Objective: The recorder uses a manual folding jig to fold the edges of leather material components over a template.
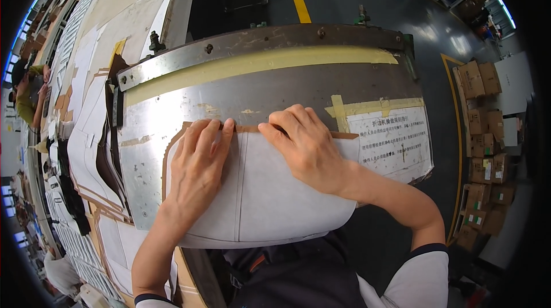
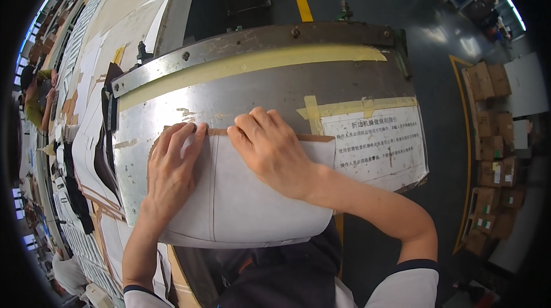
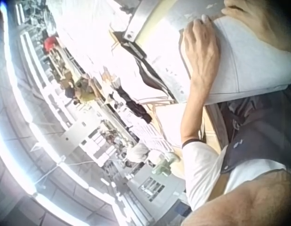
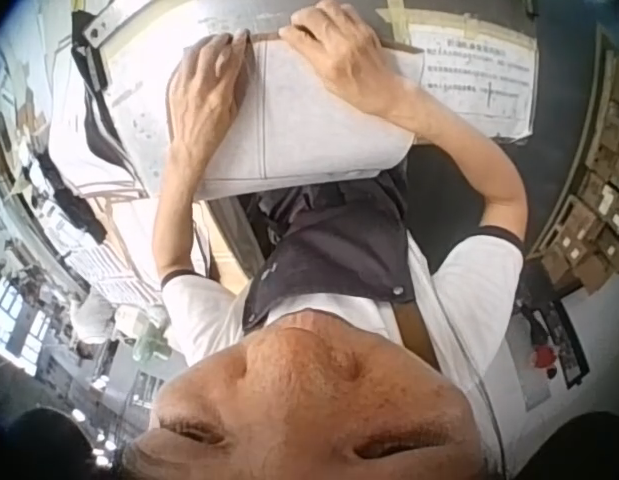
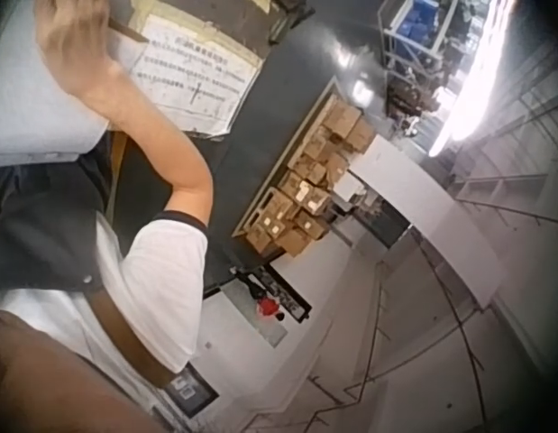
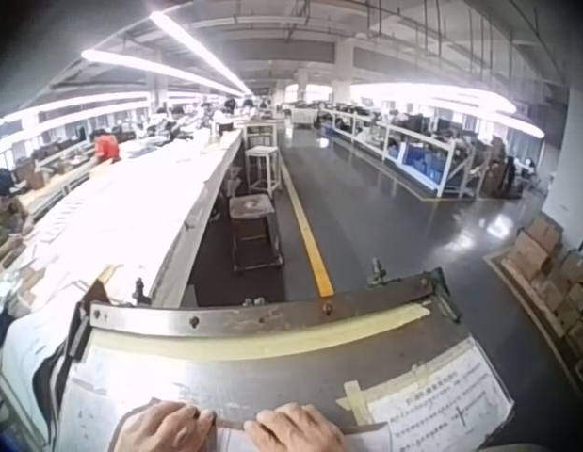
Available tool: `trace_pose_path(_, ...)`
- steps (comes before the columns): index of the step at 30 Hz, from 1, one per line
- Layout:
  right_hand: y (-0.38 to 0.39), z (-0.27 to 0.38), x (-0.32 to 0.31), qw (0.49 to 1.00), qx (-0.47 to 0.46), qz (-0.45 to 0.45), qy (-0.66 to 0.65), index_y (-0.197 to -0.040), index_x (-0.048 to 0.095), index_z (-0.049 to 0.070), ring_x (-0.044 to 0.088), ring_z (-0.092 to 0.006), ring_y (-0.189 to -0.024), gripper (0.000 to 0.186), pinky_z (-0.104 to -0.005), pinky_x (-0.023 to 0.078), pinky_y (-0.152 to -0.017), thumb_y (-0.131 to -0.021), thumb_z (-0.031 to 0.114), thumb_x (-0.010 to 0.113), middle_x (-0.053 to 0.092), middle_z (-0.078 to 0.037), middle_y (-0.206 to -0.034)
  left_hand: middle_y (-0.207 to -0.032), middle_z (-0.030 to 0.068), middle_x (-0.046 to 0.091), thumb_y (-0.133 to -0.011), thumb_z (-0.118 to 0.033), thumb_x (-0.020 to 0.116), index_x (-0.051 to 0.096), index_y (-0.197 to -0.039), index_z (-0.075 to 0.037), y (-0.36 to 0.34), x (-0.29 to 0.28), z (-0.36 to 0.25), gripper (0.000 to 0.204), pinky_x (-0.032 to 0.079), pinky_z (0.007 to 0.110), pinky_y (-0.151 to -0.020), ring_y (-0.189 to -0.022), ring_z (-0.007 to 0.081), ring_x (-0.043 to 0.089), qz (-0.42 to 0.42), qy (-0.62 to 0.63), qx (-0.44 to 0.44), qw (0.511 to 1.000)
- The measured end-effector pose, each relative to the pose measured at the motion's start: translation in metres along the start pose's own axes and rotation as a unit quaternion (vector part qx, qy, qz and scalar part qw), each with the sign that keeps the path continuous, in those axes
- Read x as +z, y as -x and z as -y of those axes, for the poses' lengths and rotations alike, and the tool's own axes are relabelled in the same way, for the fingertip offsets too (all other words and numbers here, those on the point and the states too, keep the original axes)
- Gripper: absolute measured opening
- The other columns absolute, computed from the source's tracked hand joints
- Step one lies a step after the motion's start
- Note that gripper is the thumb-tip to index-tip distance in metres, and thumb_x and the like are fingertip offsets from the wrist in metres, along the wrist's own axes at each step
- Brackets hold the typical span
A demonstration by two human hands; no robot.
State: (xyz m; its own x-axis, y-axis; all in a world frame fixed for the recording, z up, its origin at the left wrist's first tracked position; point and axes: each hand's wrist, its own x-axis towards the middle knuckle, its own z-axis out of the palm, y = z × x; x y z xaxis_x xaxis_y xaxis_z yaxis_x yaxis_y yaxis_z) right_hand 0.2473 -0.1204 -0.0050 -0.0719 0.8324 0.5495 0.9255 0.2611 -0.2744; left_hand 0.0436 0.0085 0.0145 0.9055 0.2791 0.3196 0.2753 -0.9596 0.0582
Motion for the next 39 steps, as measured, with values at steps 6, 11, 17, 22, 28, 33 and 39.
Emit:
trace_pose_path(6,-0.008,0.003,0.007,0.999,0.021,0.011,-0.040,-0.115,0.068,-0.007,0.058,-0.0296,-0.099,0.033,-0.0415,0.049,-0.086,-0.082,-0.003,0.067,0.059,-0.014,-0.109,-0.127,0.0136,0.055,-0.080,0.007,0.065,0.063,-0.137,0.001,-0.005,0.001,-0.013,0.057,0.053,0.046,-0.099,-0.118,0.0328,0.060,-0.002,0.008,-0.008,1.000)
trace_pose_path(11,-0.005,0.004,0.010,0.999,-0.028,-0.001,0.025,-0.110,0.065,-0.009,0.057,-0.0295,-0.100,0.030,-0.0393,0.050,-0.085,-0.083,0.003,0.067,0.059,-0.015,-0.106,-0.124,0.0136,0.057,-0.082,0.005,0.067,0.062,-0.137,0.003,-0.007,0.001,-0.019,0.056,0.053,0.045,-0.100,-0.118,0.0307,0.060,0.009,-0.012,-0.010,1.000)
trace_pose_path(17,0.017,-0.004,-0.014,1.000,0.018,0.006,-0.020,-0.117,0.068,-0.008,0.058,-0.0300,-0.099,0.038,-0.0412,0.049,-0.085,-0.079,-0.006,0.067,0.059,-0.015,-0.111,-0.125,0.0142,0.057,-0.083,0.006,0.067,0.062,-0.140,-0.003,-0.006,0.004,-0.027,0.058,0.053,0.044,-0.096,-0.120,0.0320,0.059,0.011,-0.001,-0.030,0.999)
trace_pose_path(22,0.035,-0.009,-0.026,1.000,0.027,0.003,-0.006,-0.118,0.068,-0.008,0.058,-0.0306,-0.100,0.040,-0.0418,0.049,-0.086,-0.078,-0.008,0.065,0.060,-0.014,-0.112,-0.128,0.0165,0.057,-0.086,0.008,0.066,0.062,-0.143,-0.009,-0.008,0.003,-0.035,0.059,0.053,0.044,-0.097,-0.123,0.0344,0.058,0.018,-0.032,-0.023,0.999)
trace_pose_path(28,0.043,-0.012,-0.034,0.999,0.040,-0.001,-0.012,-0.118,0.068,-0.008,0.058,-0.0315,-0.101,0.038,-0.0440,0.050,-0.088,-0.080,-0.009,0.064,0.059,-0.015,-0.112,-0.129,0.0174,0.056,-0.086,0.007,0.067,0.060,-0.144,-0.009,-0.008,0.001,-0.039,0.060,0.052,0.046,-0.100,-0.123,0.0354,0.058,0.029,-0.040,-0.035,0.998)
trace_pose_path(33,0.041,-0.009,-0.035,0.998,0.061,0.009,-0.020,-0.116,0.067,-0.007,0.057,-0.0317,-0.100,0.037,-0.0436,0.049,-0.089,-0.080,-0.010,0.063,0.058,-0.015,-0.110,-0.126,0.0155,0.058,-0.086,0.007,0.066,0.061,-0.142,-0.005,-0.017,-0.001,-0.047,0.058,0.052,0.047,-0.101,-0.121,0.0332,0.059,0.019,-0.063,-0.005,0.998)
trace_pose_path(39,0.041,-0.009,-0.033,0.999,0.038,0.006,0.005,-0.110,0.065,-0.006,0.054,-0.0303,-0.103,0.031,-0.0426,0.048,-0.092,-0.079,-0.006,0.064,0.057,-0.014,-0.109,-0.123,0.0114,0.058,-0.082,0.008,0.067,0.064,-0.132,0.007,-0.015,0.010,-0.039,0.051,0.057,0.039,-0.091,-0.117,0.0286,0.060,-0.024,0.013,0.033,0.999)
